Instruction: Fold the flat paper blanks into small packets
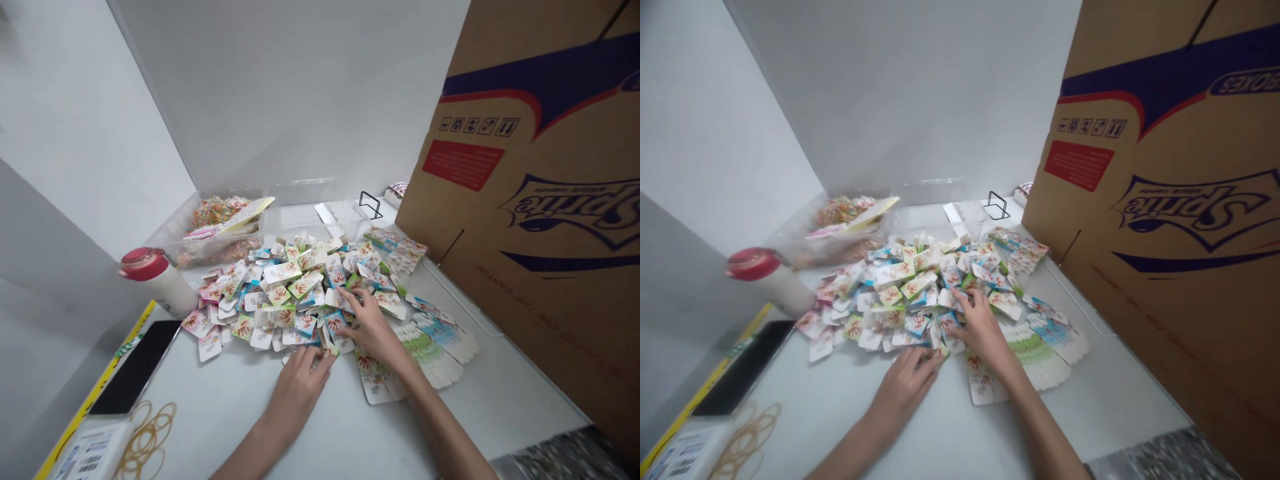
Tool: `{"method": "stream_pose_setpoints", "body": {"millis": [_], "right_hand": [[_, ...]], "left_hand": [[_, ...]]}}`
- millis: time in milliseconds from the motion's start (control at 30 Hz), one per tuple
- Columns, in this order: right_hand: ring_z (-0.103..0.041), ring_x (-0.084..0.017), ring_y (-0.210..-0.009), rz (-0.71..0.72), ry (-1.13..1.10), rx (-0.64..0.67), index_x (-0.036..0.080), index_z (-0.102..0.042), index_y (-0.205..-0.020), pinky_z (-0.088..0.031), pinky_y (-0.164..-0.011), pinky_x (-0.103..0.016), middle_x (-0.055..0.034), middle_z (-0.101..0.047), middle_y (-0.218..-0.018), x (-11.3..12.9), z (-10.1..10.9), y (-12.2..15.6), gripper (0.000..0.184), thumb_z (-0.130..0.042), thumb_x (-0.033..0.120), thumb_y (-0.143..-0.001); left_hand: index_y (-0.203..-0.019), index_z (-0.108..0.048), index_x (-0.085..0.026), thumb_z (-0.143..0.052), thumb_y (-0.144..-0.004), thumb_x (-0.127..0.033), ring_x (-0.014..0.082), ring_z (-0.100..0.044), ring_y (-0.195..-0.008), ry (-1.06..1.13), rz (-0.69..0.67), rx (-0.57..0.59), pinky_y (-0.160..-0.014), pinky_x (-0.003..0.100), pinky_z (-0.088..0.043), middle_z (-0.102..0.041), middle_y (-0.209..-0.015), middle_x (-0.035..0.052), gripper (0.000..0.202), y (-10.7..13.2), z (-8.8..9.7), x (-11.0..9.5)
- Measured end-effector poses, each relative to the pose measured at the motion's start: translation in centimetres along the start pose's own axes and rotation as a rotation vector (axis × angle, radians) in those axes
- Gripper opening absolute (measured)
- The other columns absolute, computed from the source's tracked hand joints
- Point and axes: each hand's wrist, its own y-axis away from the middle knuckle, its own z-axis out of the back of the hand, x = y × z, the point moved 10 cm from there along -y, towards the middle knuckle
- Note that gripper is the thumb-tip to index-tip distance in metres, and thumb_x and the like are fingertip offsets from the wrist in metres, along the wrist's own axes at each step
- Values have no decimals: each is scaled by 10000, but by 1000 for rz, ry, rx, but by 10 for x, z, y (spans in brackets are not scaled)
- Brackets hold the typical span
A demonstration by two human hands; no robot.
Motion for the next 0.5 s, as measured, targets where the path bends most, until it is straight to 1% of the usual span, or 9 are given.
{"method": "stream_pose_setpoints", "body": {"millis": [67,133,200,267,300,333,400,467,500], "right_hand": [[-404,-255,-1226,31,-55,11,341,-349,-1459,-381,-1025,-364,-90,-369,-1297,1,5,1,835,-766,313,-736],[-436,-234,-1203,51,-105,16,362,-393,-1432,-392,-1010,-340,-76,-392,-1278,0,14,1,764,-748,379,-755],[-490,-218,-1132,51,-121,-10,331,-501,-1358,-412,-967,-325,-69,-469,-1200,-6,27,1,579,-679,429,-816],[-532,-211,-1056,13,-90,-93,269,-600,-1251,-422,-922,-318,-73,-542,-1109,-20,45,1,393,-577,429,-892],[-543,-213,-1038,-39,-49,-157,240,-623,-1214,-421,-911,-319,-79,-566,-1089,-32,56,3,345,-532,396,-921],[-546,-221,-1046,-121,13,-222,220,-628,-1207,-415,-915,-327,-87,-580,-1100,-48,67,6,326,-497,345,-936],[-525,-248,-1124,-371,160,-290,194,-584,-1281,-385,-955,-355,-109,-567,-1214,-91,83,18,383,-465,237,-920],[-511,-283,-1175,-620,254,-251,162,-531,-1350,-368,-970,-385,-144,-541,-1295,-132,87,35,486,-497,176,-865],[-524,-299,-1166,-706,265,-214,149,-543,-1342,-372,-959,-397,-161,-556,-1283,-148,86,43,506,-528,166,-836]], "left_hand": [[-1217,-557,-217,-480,-901,-113,236,-556,-922,19,-4,19,-771,391,-518,-575,-1026,84,342,0,1,0],[-1209,-558,-213,-488,-913,-157,236,-547,-949,59,-4,35,-797,399,-513,-564,-1048,86,309,0,2,0],[-1195,-562,-202,-492,-921,-186,234,-542,-972,91,-4,37,-825,403,-507,-556,-1065,89,284,0,4,0],[-1189,-566,-195,-488,-922,-189,231,-542,-967,95,-13,24,-830,400,-505,-556,-1057,91,278,1,6,-2],[-1194,-566,-194,-484,-921,-183,231,-544,-955,88,-21,19,-820,396,-507,-558,-1047,92,285,1,6,-3],[-1199,-566,-192,-481,-919,-177,229,-547,-938,81,-30,16,-804,391,-510,-562,-1036,93,293,2,6,-5],[-1175,-580,-180,-471,-918,-166,222,-552,-900,78,-51,4,-772,376,-516,-568,-1008,94,279,2,6,-9],[-1141,-591,-169,-461,-918,-153,214,-558,-887,96,-71,-17,-764,364,-519,-569,-994,93,258,2,8,-13],[-1124,-595,-166,-458,-918,-145,208,-562,-884,109,-83,-36,-765,357,-521,-568,-988,92,249,2,10,-15]]}}
